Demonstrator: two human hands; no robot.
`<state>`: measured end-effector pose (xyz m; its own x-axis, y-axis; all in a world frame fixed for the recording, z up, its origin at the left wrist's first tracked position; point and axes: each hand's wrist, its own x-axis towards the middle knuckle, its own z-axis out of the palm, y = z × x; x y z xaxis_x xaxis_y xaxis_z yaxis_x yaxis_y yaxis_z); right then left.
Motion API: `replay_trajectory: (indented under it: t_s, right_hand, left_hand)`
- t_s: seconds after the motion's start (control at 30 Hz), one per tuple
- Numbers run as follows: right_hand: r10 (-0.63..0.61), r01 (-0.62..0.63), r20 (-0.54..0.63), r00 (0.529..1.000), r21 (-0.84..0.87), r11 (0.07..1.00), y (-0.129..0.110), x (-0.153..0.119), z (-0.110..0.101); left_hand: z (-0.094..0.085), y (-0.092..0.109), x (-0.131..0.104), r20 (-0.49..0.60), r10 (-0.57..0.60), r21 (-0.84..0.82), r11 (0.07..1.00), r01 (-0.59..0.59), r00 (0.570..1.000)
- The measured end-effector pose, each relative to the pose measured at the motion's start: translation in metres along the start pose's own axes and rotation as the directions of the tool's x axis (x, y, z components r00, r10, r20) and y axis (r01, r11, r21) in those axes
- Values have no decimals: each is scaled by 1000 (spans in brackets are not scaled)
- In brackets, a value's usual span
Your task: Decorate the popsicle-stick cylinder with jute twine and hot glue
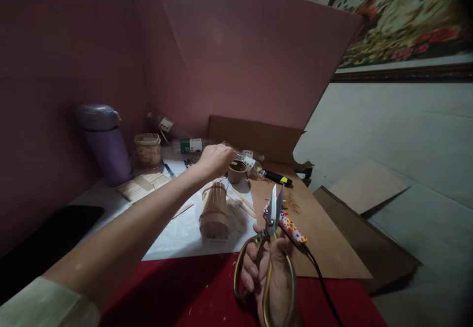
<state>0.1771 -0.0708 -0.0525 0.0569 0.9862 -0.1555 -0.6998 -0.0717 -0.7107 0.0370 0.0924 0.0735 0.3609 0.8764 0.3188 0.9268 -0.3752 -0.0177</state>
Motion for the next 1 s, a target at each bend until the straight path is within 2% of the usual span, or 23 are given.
replay_trajectory:
  t_s: [0.13,0.23,0.33,0.47,0.63,0.8,0.9,1.0]
  right_hand:
    - [55,-56,16,998,58,997,3,5,-12]
    - [83,-88,59,995,92,992,5,8,-19]
    - [93,-102,96,991,94,990,7,10,-23]
    - [111,-117,90,990,72,991,7,11,-25]
    - [117,-123,98,988,67,990,6,10,-23]
    - [100,-104,62,993,70,992,4,8,-16]
    - [95,-97,30,995,61,993,2,5,-10]
    - [72,-73,17,997,23,997,0,2,-4]
  left_hand:
    - [14,10,42,96,145,48,988,-150,985]
    - [26,14,62,167,206,63,974,-219,964]
    - [36,15,73,210,235,63,966,-252,949]
    - [46,13,79,236,231,40,968,-247,944]
    - [43,6,74,186,186,-65,982,-177,965]
    - [30,-10,54,15,48,-296,954,-41,999]
    - [28,-17,34,-72,-91,-509,860,42,993]
    - [28,-18,8,-66,-219,-716,690,106,974]
